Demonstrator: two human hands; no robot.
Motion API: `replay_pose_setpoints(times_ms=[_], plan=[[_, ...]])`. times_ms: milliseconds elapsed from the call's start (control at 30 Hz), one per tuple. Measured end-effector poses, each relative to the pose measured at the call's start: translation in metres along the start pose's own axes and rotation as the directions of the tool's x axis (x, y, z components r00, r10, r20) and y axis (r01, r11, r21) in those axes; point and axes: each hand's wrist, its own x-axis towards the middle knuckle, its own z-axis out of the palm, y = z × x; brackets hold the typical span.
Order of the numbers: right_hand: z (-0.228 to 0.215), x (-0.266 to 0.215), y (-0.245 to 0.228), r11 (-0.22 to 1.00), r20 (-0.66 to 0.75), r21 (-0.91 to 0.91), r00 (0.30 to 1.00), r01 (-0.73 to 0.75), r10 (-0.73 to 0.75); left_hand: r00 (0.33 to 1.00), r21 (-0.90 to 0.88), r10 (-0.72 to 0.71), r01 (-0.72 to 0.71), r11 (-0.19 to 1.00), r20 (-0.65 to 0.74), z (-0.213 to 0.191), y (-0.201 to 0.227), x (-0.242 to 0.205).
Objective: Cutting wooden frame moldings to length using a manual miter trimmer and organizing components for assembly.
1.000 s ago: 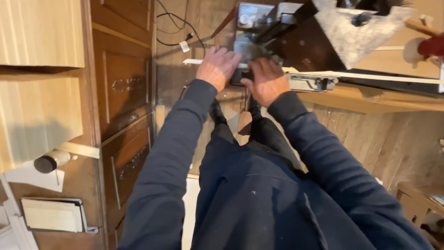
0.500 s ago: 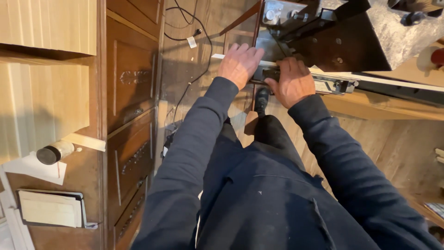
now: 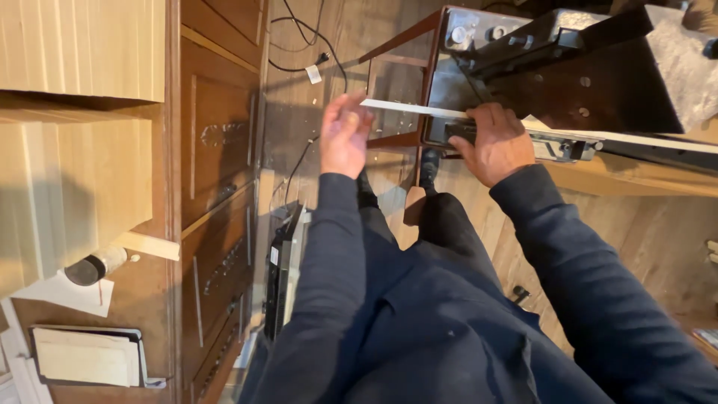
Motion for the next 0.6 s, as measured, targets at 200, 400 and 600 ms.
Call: replay_pose_setpoints(times_ms=[200,400,600], plan=[[-0.005,0.003,-0.002,1.000,0.000,-0.009,1.000,0.002,-0.002,0.995,-0.238,-0.018,0.042,0.970,0.101,-0.030,-0.056,0.021],[-0.001,0.003,-0.001,0.998,-0.030,0.015,0.998,-0.053,0.053,0.997,-0.273,-0.024,0.044,0.961,0.077,-0.019,-0.050,0.023],[-0.005,0.004,-0.003,0.994,0.018,0.067,0.996,-0.086,0.085,0.993,-0.206,-0.080,0.098,0.974,0.091,-0.044,-0.053,0.030]])
